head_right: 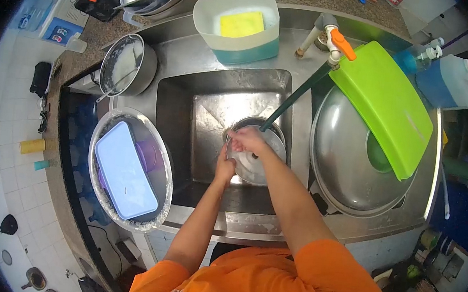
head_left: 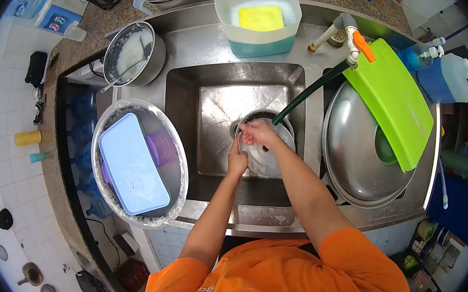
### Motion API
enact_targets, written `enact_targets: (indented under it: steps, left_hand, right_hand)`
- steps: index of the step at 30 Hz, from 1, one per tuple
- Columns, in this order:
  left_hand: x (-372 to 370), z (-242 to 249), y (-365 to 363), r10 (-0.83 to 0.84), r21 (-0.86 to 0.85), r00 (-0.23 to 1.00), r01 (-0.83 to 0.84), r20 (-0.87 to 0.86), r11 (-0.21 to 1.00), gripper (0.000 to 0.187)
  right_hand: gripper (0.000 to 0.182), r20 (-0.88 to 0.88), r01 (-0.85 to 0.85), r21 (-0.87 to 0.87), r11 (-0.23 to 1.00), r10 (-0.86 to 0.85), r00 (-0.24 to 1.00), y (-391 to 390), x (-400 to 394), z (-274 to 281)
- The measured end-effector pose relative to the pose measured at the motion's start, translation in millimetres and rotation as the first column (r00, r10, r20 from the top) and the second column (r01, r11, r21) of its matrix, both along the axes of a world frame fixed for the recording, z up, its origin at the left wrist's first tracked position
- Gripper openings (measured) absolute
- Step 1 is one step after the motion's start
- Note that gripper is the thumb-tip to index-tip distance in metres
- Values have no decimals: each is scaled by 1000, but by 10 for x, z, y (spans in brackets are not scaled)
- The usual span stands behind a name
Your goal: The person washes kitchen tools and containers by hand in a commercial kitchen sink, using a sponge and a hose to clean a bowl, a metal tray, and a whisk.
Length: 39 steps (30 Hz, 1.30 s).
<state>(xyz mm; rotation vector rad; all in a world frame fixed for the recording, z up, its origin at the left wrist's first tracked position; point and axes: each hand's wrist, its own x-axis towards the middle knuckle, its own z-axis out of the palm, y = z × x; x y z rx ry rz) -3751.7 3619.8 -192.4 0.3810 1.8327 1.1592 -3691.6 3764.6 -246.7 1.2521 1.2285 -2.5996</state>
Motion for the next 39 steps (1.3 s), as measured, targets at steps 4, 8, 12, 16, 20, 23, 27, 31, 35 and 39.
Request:
enact_targets:
  steps: [4,8,12,16,20,23,27,31,35,39]
  left_hand:
    - [103,41,-29,-30,-7,964,30,-266,1000,75]
    - [95,62,-36,-72,-38,895,62,-440,997,76]
    - [175,93,-46,-81,-70,886,55,-457,996,77]
    - [168,125,26,-72,-104,890,28,-450,994,78]
    - [193,7,-2,-41,-1,883,46,-467,999,67]
    - [60,-151,-9,191,88,981,-193,39,977,51]
    - [-50,-202,-68,320,182,948,-315,2,932,43]
    - [35,-131,-154,237,211,952,-196,-193,958,44]
    - [233,-182,-191,232,203,968,-209,-94,957,44]
    - [29,-138,-85,335,224,932,-359,141,906,44]
  right_hand:
    - [36,267,628,75,775,-622,736,77,-134,-127]
    - [36,102,111,-168,979,-95,990,-86,-225,-129]
    - [19,232,470,-72,880,-443,866,38,-145,-468]
    - [9,-79,245,-216,945,-267,960,-149,-182,-49]
    - [6,-17,779,-315,542,-824,567,-87,-109,-694]
    - [7,-181,14,-411,911,-97,979,-157,-39,27]
    - [13,114,-612,-286,737,660,742,106,179,167]
    - [15,676,-209,472,857,-199,710,-78,142,-452]
    - [24,-161,622,-243,744,-663,731,-138,-152,-324]
    - [19,-34,-378,-227,897,381,924,-179,160,-2]
